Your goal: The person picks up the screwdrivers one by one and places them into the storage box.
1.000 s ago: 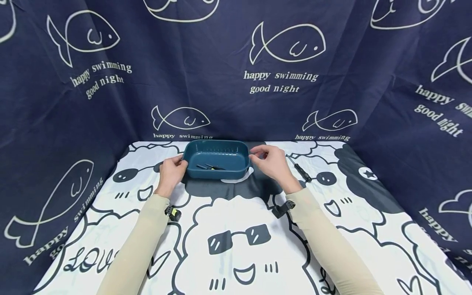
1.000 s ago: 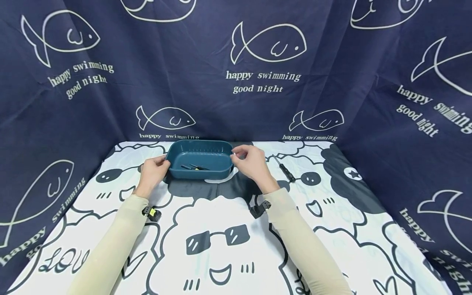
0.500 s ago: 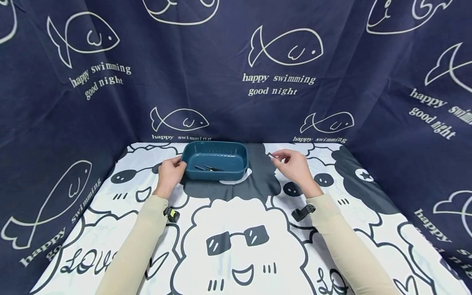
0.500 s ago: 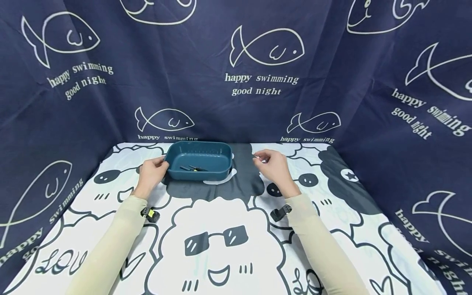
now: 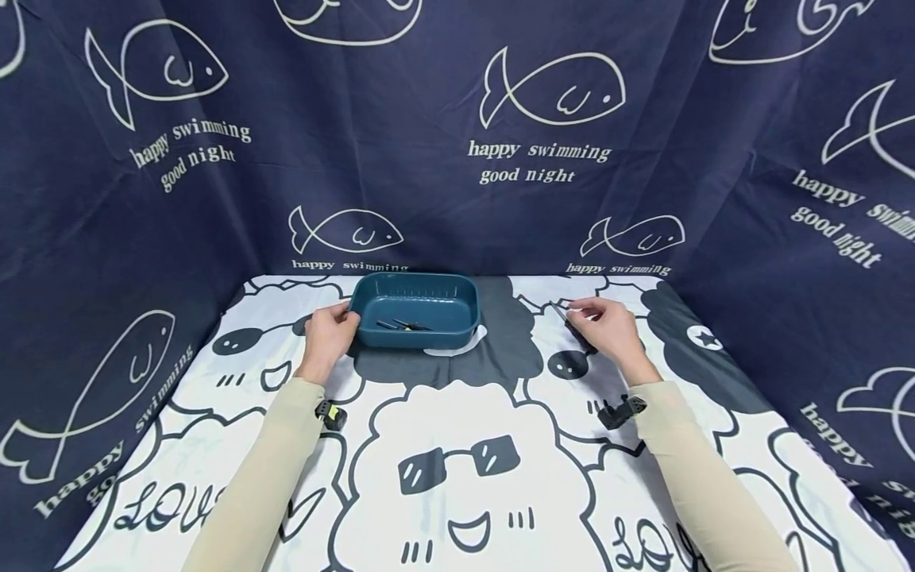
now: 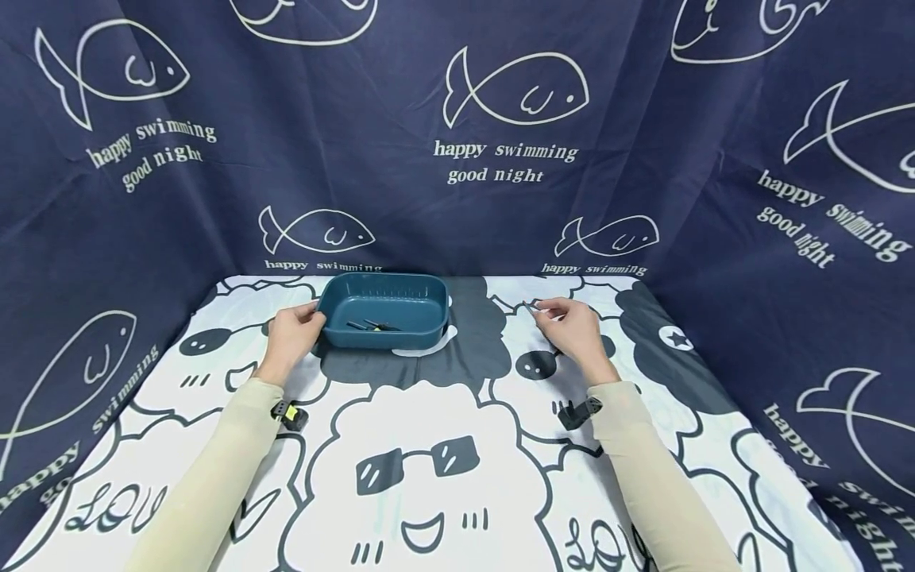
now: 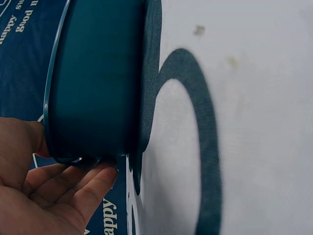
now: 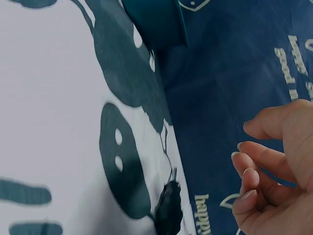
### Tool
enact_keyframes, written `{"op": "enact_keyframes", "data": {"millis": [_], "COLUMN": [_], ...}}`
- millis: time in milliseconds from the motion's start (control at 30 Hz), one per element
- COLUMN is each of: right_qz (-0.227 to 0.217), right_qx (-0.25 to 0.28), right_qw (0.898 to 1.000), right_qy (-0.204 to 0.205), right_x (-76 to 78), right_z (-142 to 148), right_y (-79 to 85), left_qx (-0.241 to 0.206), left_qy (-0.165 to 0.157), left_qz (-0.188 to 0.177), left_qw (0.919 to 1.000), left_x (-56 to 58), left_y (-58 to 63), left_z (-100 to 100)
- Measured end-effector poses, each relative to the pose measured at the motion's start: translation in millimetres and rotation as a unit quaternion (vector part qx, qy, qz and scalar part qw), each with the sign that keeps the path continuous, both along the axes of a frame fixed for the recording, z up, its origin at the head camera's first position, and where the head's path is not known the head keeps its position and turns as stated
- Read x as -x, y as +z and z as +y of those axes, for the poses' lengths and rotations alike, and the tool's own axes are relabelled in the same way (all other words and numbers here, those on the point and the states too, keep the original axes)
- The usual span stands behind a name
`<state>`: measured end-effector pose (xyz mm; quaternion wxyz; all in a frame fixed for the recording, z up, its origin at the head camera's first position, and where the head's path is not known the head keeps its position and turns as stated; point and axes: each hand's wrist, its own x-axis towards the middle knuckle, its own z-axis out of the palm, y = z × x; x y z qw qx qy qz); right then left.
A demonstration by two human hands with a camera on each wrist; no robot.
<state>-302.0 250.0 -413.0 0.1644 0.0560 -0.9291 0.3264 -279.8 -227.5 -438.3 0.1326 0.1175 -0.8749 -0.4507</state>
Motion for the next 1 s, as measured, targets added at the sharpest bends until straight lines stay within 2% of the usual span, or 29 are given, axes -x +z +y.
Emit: {"op": "enact_keyframes", "data": {"millis": [333, 533, 700, 900, 1000], "right_qz": [-0.069, -0.101, -0.129, -0.176, -0.180], "right_qx": [0.028, 0.053, 0.037, 0.055, 0.050], "right_qw": [0.997, 0.993, 0.990, 0.982, 0.981], "right_qy": [-0.038, -0.040, -0.043, -0.044, -0.044], "right_x": [1.5, 3.6, 3.3, 3.7, 4.7], "right_z": [27, 37, 42, 42, 40], "right_y": [-13.3, -23.8, -32.7, -39.6, -41.2], "left_qx": [-0.003, -0.001, 0.000, -0.001, 0.000], "left_qy": [0.000, -0.002, -0.002, 0.000, 0.002], "left_qz": [-0.001, 0.002, 0.006, 0.001, 0.002], "left_qw": [1.0000, 1.0000, 1.0000, 1.0000, 1.0000], "left_x": [-1.2, 0.6, 1.1, 1.3, 1.4], "left_y": [-1.0, -1.5, -1.9, -2.3, -1.5], "left_z": [2, 1, 1, -1, -1]}}
